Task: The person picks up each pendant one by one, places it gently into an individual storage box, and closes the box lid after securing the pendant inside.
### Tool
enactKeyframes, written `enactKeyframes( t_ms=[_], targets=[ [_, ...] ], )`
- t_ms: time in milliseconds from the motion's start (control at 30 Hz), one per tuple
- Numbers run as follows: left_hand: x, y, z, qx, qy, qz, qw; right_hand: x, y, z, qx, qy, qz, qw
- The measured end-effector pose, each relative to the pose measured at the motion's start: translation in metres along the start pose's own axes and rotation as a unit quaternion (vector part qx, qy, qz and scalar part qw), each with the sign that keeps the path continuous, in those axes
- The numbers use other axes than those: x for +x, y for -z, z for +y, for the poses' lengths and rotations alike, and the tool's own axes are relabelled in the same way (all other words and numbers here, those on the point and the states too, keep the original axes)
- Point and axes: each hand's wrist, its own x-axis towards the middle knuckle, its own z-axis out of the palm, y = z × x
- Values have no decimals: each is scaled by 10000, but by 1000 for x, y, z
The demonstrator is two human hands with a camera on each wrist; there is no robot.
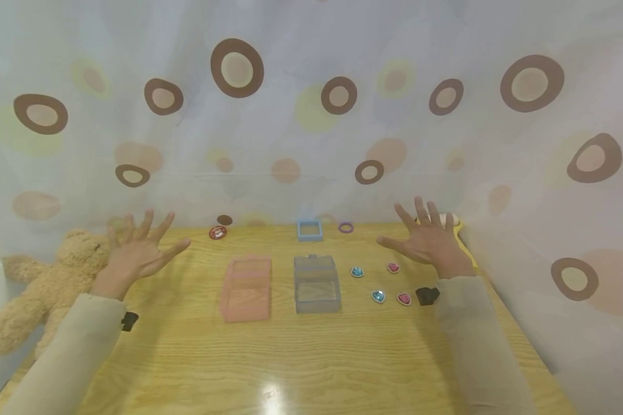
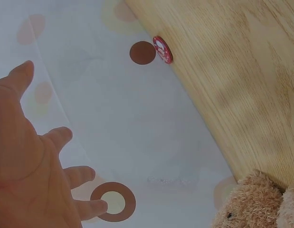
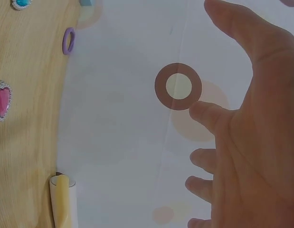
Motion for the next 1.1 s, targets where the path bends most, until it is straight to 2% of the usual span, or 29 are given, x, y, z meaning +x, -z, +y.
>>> enactKeyframes(
  t_ms=[300, 467, 667, 900, 1033, 1100],
  targets=[
    [1, 0, 0, -71, -30, -90, 9999, 2, -1, 3, 147, 142, -17, 9998],
    [1, 0, 2, -186, -190, -95, 9996, 3, -3, 5, 226, 275, 46, 9994],
    [4, -2, 6, -385, -415, 47, 9984, 4, -3, 6, 523, 571, 178, 9968],
    [5, -5, 8, -1168, -570, 115, 9915, 4, -8, 9, 729, 623, 145, 9953],
    [3, -7, 13, -1642, -625, 216, 9842, 5, -14, 12, 935, 656, 100, 9934],
    [3, -9, 16, -1943, -674, 293, 9782, 5, -17, 13, 1054, 674, 114, 9921]
  ],
)
